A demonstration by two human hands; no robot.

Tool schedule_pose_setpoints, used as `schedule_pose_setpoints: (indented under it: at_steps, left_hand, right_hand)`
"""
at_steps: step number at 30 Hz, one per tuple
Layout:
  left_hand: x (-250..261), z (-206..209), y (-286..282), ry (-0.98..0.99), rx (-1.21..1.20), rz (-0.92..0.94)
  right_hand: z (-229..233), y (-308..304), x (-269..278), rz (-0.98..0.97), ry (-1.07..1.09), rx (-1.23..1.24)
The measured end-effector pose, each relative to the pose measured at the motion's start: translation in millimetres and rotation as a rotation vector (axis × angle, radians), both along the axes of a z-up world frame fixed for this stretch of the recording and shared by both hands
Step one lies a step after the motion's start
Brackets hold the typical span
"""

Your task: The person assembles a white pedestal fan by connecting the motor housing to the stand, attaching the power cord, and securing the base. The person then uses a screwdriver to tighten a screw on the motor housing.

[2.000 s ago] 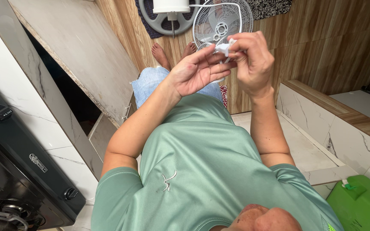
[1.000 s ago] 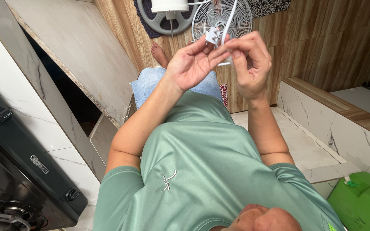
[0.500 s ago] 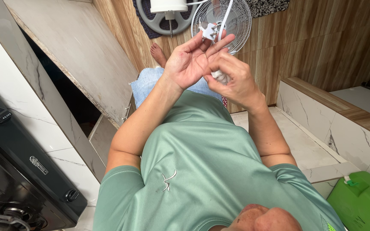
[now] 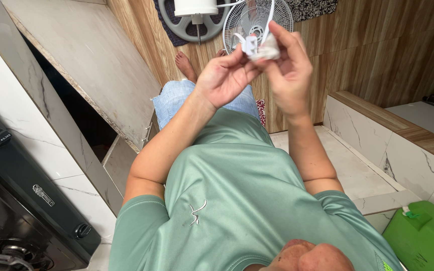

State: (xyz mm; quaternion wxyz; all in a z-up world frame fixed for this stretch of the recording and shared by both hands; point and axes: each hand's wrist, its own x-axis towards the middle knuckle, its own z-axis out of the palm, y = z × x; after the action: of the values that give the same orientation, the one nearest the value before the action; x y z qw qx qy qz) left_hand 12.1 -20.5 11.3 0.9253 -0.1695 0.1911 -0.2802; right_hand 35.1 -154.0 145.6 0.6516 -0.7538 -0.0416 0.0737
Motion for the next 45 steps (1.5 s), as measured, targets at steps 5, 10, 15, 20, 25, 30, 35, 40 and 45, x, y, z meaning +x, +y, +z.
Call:
schedule_pose_setpoints:
  at_steps: [5, 10, 15, 20, 25, 30, 35, 40, 45]
  left_hand:
    - [-7.0, -2.3, -1.7, -0.115, 0.072, 0.005]
    - [-2.0, -0.9, 11.6, -0.100, 0.353, -0.188]
    - [1.2, -5.1, 8.3, -0.361, 0.750, -0.453]
    - [-7.8, -0.9, 8.0, -0.632, 1.375, -0.388]
    - [3.8, 15.6, 39.8, -0.673, 1.539, -0.145]
    - [19.2, 36.7, 91.1, -0.660, 1.547, -0.021]
    - [29.0, 39.4, 135.1, -0.658, 1.813, 0.250]
    - [43.4, 5.7, 186.4, -0.507, 2.086, 0.355]
    - [39.5, -43.0, 232.5, -0.199, 2.184, 0.288]
  right_hand:
    - [-27.9, -5.2, 2.2, 0.051, -0.002, 0.087]
    - [-41.0, -17.2, 1.8, 0.052, 0.077, 0.061]
    - [-40.3, -31.7, 20.7, 0.057, -0.009, 0.024]
    - [-61.5, -52.5, 30.5, 0.398, 0.188, -0.358]
    - [-102.1, -70.3, 28.3, 0.631, 0.397, -0.380]
    - [-133.9, -104.6, 35.6, 0.601, 0.399, -0.436]
    - [-165.7, -135.8, 53.8, 0.420, 0.196, -0.650]
    - [-201.7, -164.6, 80.5, 0.308, 0.272, -0.123]
    - [-261.5, -179.3, 99.7, -0.078, 0.079, -0.468]
